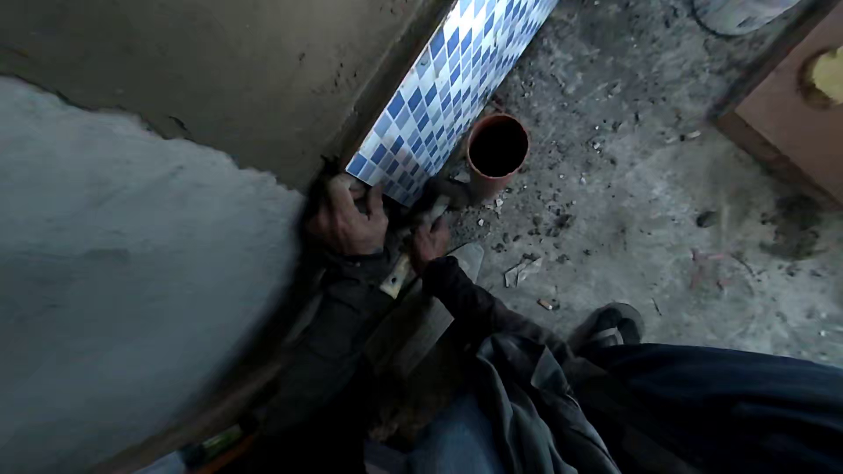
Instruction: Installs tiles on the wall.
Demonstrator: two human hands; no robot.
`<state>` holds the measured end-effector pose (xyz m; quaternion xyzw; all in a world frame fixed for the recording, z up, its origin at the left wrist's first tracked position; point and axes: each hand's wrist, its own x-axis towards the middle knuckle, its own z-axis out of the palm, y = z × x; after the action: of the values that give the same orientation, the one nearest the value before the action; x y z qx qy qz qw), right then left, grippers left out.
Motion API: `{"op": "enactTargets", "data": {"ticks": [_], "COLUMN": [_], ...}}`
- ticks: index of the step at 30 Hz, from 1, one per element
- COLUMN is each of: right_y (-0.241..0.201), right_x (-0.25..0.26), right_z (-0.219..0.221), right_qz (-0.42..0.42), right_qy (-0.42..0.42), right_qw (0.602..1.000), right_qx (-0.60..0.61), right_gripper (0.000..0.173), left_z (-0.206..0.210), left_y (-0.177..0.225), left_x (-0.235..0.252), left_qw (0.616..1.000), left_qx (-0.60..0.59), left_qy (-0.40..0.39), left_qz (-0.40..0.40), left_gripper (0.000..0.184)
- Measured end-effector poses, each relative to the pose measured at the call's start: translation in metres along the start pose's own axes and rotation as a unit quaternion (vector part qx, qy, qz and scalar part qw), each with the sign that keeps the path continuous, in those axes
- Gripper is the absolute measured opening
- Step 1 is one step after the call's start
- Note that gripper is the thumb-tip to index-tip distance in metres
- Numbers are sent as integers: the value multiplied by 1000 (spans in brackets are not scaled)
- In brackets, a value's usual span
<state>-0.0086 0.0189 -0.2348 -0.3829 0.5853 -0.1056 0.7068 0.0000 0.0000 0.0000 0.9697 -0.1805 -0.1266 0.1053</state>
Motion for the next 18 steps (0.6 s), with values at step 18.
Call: {"op": "enactTargets", "data": {"ticks": [18], "right_y": [22], "right_x": [5], "right_z": [-17], "right_qz": [-23], "right_qy": [-46], "right_qw": [999], "right_qx": [-12], "right_gripper": [55], "left_z": [52], "left_y": [-64], "left_x": [26], "left_qw": [992], "left_qx": [-44], "left_qy": [90], "left_qz": [75], "left_gripper": [46]}}
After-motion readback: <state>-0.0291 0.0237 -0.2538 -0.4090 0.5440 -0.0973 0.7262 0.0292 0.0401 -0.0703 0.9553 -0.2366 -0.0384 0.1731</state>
